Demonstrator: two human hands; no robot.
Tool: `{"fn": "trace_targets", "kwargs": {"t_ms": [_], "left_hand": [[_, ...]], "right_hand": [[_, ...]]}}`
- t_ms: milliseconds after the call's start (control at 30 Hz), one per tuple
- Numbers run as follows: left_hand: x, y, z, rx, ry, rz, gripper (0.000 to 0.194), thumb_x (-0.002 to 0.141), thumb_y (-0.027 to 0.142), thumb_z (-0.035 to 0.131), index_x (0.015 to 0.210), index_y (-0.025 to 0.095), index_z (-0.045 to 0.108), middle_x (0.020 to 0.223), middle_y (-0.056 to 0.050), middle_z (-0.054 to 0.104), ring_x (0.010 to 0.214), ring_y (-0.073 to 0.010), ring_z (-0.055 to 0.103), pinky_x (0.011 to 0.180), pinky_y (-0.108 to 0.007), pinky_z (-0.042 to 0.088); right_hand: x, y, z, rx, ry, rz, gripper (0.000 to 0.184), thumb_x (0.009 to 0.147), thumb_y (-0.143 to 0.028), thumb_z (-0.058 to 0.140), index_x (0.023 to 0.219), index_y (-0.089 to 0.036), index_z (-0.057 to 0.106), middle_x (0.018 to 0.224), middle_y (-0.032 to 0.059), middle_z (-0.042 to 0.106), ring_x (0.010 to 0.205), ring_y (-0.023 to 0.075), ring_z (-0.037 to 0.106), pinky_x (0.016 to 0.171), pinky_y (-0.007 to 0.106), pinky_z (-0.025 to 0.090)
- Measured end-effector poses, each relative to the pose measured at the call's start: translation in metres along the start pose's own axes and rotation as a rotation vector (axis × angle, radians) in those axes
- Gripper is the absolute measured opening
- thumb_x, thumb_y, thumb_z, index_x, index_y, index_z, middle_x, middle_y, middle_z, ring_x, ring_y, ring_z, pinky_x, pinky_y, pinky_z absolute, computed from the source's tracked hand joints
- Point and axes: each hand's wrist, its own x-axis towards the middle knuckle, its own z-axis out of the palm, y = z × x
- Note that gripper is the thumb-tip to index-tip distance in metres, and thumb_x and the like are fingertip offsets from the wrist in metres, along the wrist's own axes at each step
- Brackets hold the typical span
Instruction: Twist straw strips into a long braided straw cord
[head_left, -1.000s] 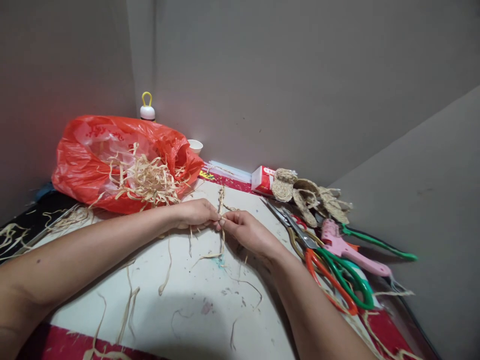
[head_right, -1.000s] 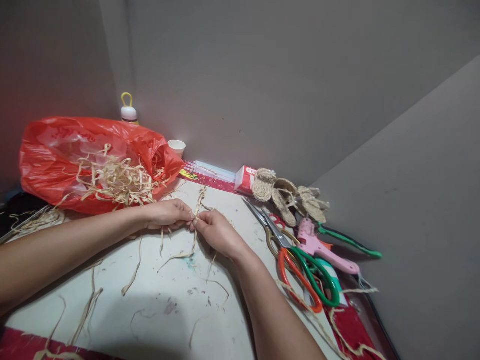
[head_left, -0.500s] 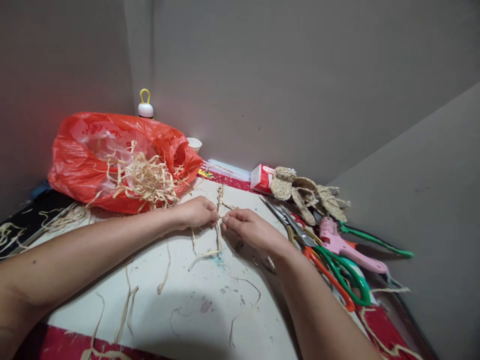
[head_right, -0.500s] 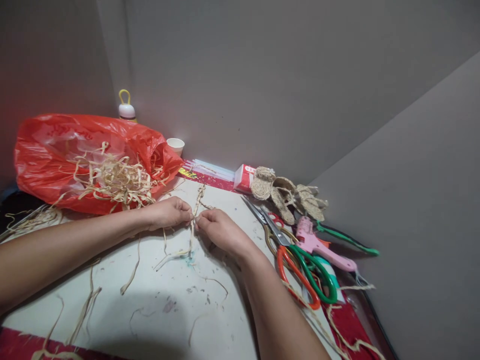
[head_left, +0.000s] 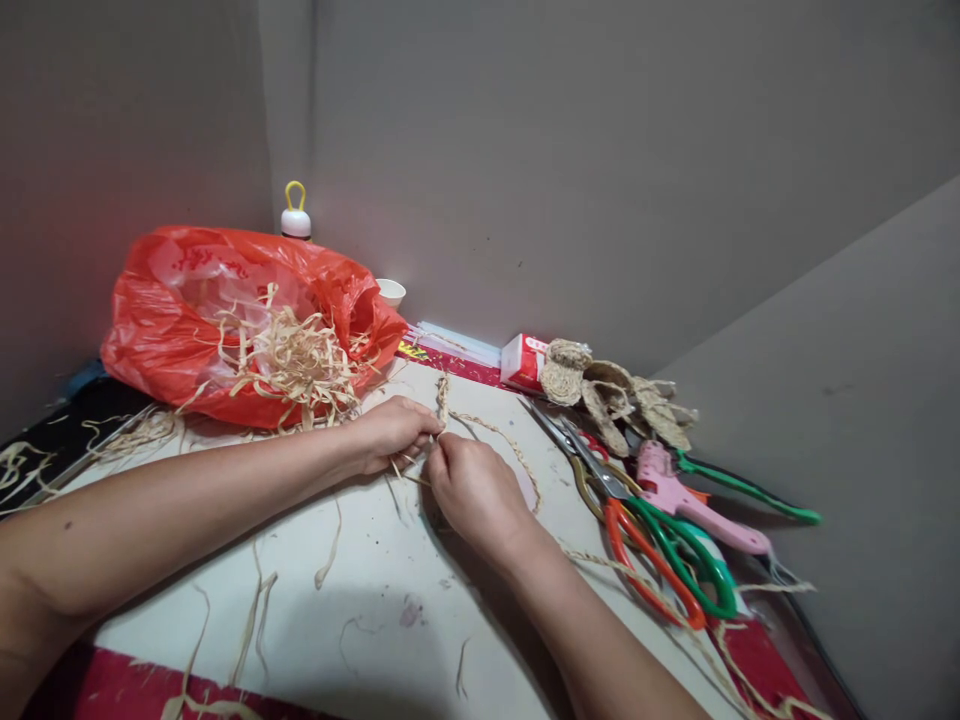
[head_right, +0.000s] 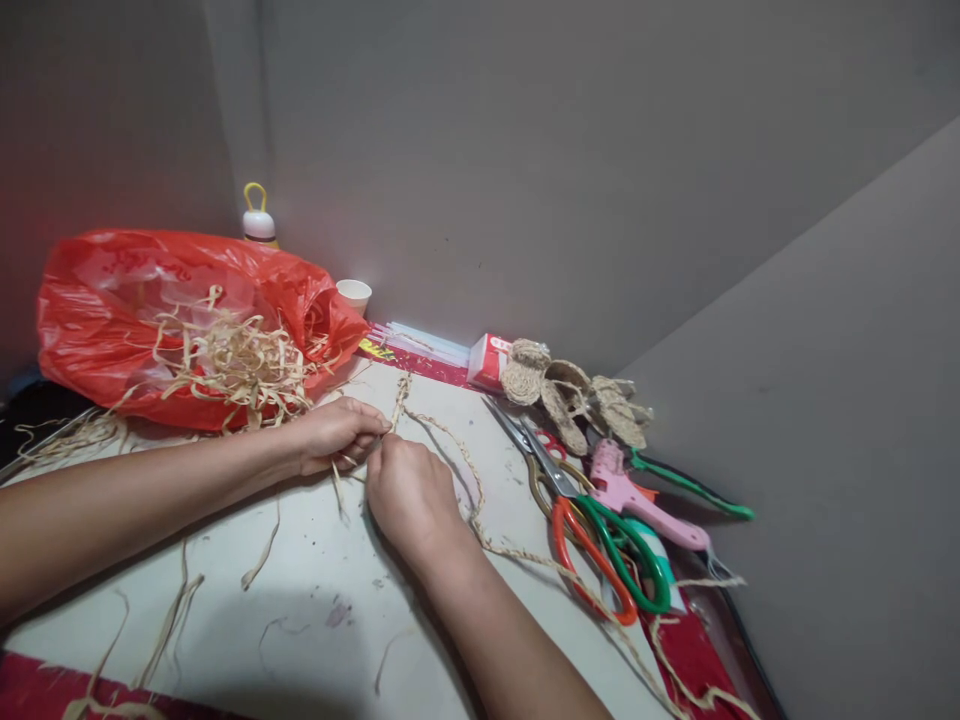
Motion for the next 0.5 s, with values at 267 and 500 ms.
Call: {"fn": "trace_targets", "kwargs": {"t_ms": [267, 500], "left_hand": [[-0.001, -0.001, 0.0, 0.065, -0.003, 0.006, 0.022, 0.078, 0.018, 0.055, 0.057, 0.013, 0.053, 0.036, 0.008, 0.032, 0.032, -0.0033, 0.021, 0.036, -0.021, 0.012], [0.002, 0.004, -0.008, 0.114, -0.039, 0.023, 0.017, 0.077, 0.02, 0.056, 0.062, 0.012, 0.057, 0.034, 0.008, 0.031, 0.031, -0.0042, 0.021, 0.035, -0.021, 0.011]], "right_hand": [[-0.017, -0.022, 0.0, -0.214, -0.12, -0.183, 0.03, 0.084, -0.009, 0.037, 0.1, -0.006, 0.062, 0.077, 0.0201, 0.07, 0.071, 0.0294, 0.067, 0.057, 0.032, 0.038], [-0.05, -0.027, -0.044, 0.321, -0.788, -0.684, 0.02, 0.082, -0.031, 0.056, 0.066, -0.019, 0.062, 0.063, 0.0002, 0.064, 0.053, 0.0113, 0.053, 0.05, 0.022, 0.036]]}}
